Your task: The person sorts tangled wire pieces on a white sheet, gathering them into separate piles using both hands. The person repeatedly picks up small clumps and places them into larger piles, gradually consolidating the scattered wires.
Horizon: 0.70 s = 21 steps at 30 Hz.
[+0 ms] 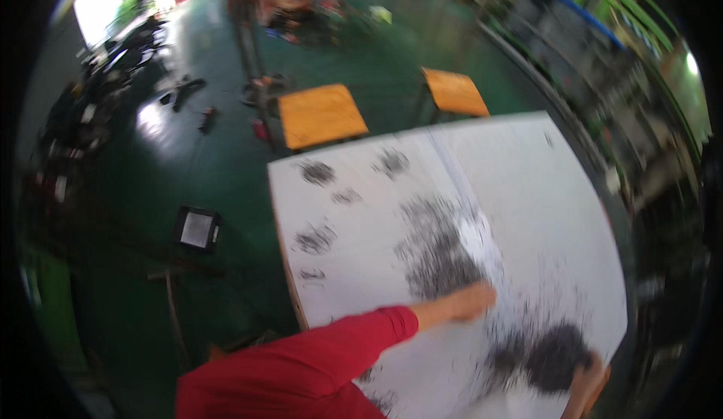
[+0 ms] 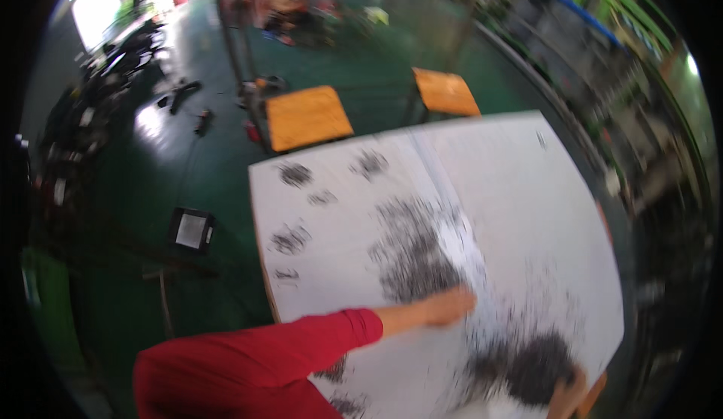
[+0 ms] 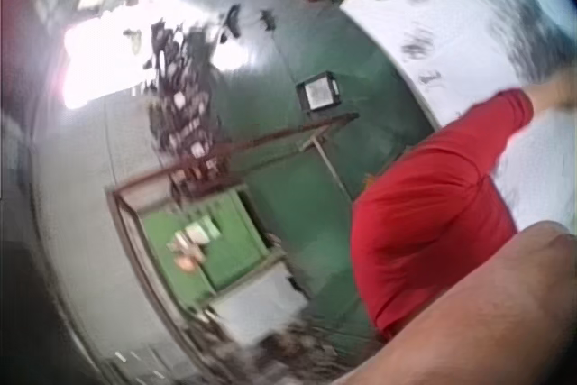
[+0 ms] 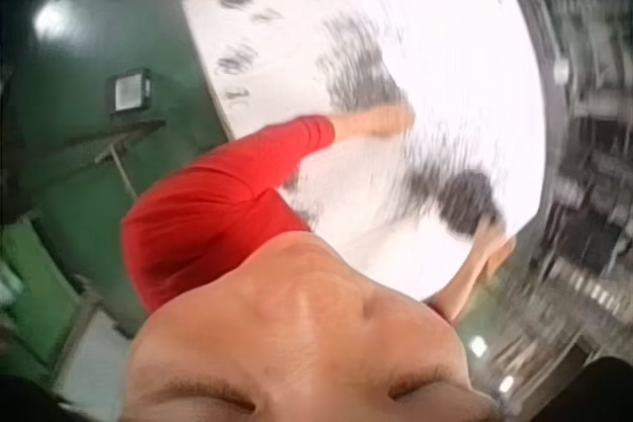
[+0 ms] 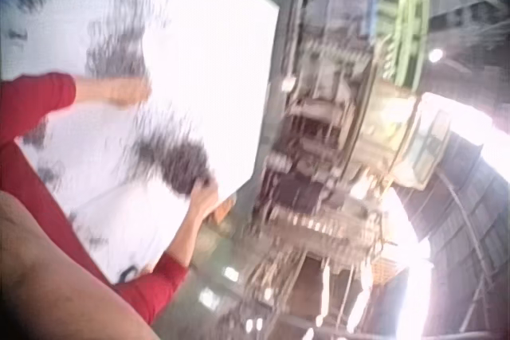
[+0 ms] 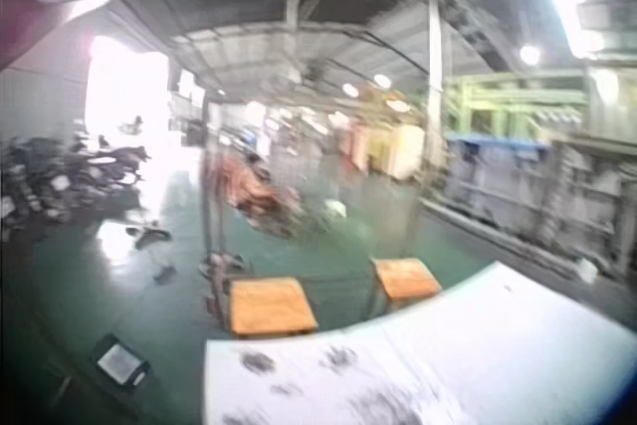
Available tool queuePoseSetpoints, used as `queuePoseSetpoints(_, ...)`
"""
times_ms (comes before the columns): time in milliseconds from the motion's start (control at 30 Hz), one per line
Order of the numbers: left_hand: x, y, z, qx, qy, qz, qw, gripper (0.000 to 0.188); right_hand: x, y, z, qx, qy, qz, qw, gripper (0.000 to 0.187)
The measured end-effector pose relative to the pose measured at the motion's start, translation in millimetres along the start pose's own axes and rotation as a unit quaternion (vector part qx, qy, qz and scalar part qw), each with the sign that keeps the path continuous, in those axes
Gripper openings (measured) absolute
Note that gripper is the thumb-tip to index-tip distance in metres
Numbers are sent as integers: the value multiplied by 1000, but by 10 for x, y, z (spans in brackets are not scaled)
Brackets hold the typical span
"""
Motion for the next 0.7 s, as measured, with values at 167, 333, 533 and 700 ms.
queuePoseSetpoints(167, 34, -130, 92, -21, -18, 125, 992, 29, 444, 218, 472, -27, 72, 41, 996, 34)
queuePoseSetpoints(333, 145, -192, -29, -44, -18, 62, 997, 29, 607, 272, 359, 30, 109, 28, 993, 35)
queuePoseSetpoints(533, 116, -220, -28, -56, -13, 65, 996, 26, 656, 397, 679, 55, 78, 52, 994, 37)
queuePoseSetpoints(700, 123, -255, -40, -62, -8, 59, 996, 25, 570, 109, 717, 26, 64, 1, 998, 38)
Point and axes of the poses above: each hand's wrist, its own x-axis towards the middle knuckle, its own y-axis out of the palm, z = x × y, the point moved 10 cm from there along x, towards the middle knuckle, and after that the axes turned 4 degrees about y, right-handed, at the moved point
